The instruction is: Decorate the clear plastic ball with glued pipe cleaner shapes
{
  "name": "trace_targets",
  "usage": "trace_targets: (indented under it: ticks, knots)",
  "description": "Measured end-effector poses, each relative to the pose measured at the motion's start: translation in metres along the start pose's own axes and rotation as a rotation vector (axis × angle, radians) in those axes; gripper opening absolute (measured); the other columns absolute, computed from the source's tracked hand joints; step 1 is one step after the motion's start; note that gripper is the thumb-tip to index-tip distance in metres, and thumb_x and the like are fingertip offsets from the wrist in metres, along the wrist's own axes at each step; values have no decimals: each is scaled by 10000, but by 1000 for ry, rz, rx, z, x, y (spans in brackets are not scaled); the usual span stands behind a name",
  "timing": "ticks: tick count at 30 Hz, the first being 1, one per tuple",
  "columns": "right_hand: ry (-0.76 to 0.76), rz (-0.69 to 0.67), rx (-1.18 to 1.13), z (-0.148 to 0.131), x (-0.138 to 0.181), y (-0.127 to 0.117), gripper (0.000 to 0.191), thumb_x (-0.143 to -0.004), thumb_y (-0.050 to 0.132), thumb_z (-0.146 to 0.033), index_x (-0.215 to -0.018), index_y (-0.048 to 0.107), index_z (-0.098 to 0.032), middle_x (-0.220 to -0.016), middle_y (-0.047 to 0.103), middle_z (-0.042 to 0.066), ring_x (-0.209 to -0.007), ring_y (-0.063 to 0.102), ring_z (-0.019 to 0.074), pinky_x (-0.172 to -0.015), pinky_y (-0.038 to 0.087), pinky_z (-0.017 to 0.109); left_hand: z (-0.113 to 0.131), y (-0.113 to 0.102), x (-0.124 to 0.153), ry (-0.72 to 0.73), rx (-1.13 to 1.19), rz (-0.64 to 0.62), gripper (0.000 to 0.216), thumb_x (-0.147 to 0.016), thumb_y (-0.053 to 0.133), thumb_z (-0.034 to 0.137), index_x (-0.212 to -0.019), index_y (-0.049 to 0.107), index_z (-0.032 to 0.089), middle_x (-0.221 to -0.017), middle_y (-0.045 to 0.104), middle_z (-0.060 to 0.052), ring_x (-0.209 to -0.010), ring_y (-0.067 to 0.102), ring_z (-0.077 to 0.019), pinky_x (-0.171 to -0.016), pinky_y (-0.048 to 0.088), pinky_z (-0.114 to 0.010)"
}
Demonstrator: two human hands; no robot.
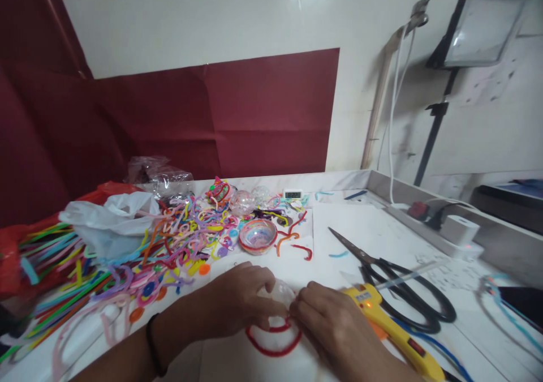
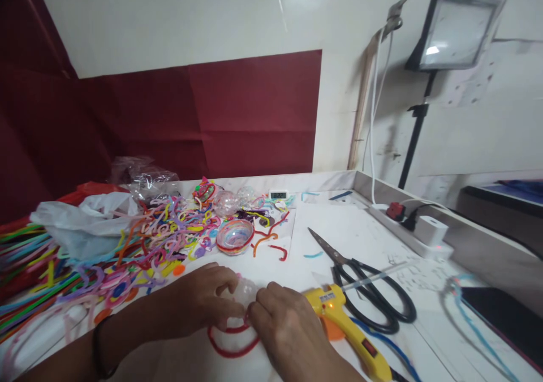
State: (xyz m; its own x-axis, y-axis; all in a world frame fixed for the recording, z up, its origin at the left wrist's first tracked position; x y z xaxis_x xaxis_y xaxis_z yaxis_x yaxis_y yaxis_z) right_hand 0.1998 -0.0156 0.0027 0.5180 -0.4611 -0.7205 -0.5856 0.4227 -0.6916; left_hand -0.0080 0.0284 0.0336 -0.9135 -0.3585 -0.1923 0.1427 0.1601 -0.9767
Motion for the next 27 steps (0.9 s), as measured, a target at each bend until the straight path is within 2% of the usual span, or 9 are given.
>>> trace_targets:
  ticks: [12,19,23,27]
  knots:
    - [17,-68,-28,-3,4,0,369,-1022,322,-216,-771,590,-172,-688,578,23,-601,493,159,-536,324,301,-1,-4,0,84,15,137,110,-945,562,198,-977,639,271,-983,599,-15,-813,551,-161,-749,374,-307]
    - [43,-92,-78,0,2,0,349,-1013,341,-201,-763,584,-183,-680,572,21,-609,484,169,-545,310,310,-3,-3,0,85,35,118,85,-956,560,261,-951,645,265,-968,584,-10,-813,550,-161,-755,384,-299]
    - [94,-113,-121,5,1,-12,263,-1004,403,-215,-801,569,-187,-717,573,9,-652,515,149,-584,353,274,-4,-1,1,80,17,103,64,-938,593,314,-953,646,281,-944,564,-3,-810,536,-167,-737,376,-290]
    - [131,-143,-130,-3,4,-22,217,-985,404,-168,-843,567,-187,-763,577,17,-704,530,160,-617,370,280,-4,-1,1,60,0,63,36,-910,636,296,-940,637,278,-912,543,6,-795,520,-165,-735,372,-278]
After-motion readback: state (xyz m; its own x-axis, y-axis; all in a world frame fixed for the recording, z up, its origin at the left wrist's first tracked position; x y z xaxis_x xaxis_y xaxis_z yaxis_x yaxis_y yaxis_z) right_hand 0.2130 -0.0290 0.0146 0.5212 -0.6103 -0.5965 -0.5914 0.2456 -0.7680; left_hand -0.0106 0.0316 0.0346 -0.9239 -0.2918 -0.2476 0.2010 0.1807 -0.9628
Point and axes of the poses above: each hand's wrist, its own x-axis away from the middle knuckle, its own y-axis out of the palm, z = x × y, the point moved 1 cm from there along -x, towards the middle knuckle
